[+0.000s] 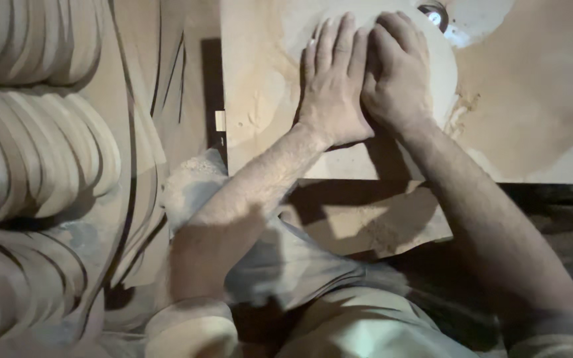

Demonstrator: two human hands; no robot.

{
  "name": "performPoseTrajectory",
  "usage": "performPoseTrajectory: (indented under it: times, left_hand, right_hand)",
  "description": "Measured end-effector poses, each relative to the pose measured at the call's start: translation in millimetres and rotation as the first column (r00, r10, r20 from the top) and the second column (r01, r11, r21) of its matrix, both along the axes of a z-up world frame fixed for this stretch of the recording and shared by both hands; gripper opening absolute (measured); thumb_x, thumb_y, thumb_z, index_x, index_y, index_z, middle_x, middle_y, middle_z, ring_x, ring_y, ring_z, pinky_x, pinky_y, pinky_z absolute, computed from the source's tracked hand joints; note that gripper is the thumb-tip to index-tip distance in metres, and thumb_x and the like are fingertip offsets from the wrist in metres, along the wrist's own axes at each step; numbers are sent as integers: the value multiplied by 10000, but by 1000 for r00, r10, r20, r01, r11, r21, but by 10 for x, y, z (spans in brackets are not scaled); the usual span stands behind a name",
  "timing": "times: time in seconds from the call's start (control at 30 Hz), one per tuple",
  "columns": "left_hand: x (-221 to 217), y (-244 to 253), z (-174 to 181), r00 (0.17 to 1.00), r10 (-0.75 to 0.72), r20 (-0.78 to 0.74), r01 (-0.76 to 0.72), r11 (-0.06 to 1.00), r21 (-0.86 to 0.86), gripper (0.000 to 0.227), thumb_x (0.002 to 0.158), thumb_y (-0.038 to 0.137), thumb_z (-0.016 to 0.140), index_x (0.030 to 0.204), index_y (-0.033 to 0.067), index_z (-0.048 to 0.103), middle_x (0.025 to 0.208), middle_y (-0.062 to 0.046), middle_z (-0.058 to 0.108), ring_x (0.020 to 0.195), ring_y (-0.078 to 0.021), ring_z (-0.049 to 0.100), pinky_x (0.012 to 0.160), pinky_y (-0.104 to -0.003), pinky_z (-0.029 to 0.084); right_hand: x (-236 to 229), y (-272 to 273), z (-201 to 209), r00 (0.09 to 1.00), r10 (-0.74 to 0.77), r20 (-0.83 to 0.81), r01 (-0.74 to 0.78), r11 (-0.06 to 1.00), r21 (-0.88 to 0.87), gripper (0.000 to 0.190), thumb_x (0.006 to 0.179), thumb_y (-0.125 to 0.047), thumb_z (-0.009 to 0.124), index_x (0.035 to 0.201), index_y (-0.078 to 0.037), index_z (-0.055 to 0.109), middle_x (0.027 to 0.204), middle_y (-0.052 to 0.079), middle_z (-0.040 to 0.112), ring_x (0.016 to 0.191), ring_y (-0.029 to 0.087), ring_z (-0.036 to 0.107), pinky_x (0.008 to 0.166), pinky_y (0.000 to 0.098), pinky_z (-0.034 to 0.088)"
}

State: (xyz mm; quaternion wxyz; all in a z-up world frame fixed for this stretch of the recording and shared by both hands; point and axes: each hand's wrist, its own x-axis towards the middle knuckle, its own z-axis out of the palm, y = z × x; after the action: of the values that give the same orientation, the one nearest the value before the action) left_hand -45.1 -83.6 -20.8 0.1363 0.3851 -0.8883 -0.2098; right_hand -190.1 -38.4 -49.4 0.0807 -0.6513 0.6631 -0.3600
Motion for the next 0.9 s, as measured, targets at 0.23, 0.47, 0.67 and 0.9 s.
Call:
performPoseTrajectory:
  times: [0.23,0.47,0.67,0.9]
  left_hand:
    - [-110,198,116,975,183,127,-192,979,67,1259,536,374,861,1543,-23,217,1637,-257,116,1539,-497,53,1250,-657,58]
    - [-190,289,79,930,327,167,-332,943,3,1249,550,359,838,1535,-36,180,1599,-309,138,1509,-519,68,1196,-705,61]
    - [-247,189,54,896,423,136,-419,906,-63,1193,582,312,824,1556,-4,213,1598,-296,201,1513,-496,116,1193,-687,82]
    - [-307,241,172,911,412,23,-406,905,-128,1131,614,324,821,1540,9,251,1585,-299,267,1517,-492,140,1234,-620,31]
  right_hand:
    - [-74,-197,27,988,143,61,-136,985,-110,190,1080,-84,701,1237,22,690,1348,182,650,1291,399,581,1109,461,482]
    - [-143,-387,-2,941,332,62,-321,936,-143,136,1036,-51,678,1147,26,688,1327,172,656,1293,383,592,1107,451,485]
    - [-63,-622,-60,931,315,184,-308,949,-65,212,879,0,642,1079,-16,708,1333,160,657,1265,392,574,1047,436,481]
    - [-16,-625,-89,968,225,114,-206,965,-160,295,808,-89,641,1078,21,686,1241,212,624,1180,404,542,1033,446,452]
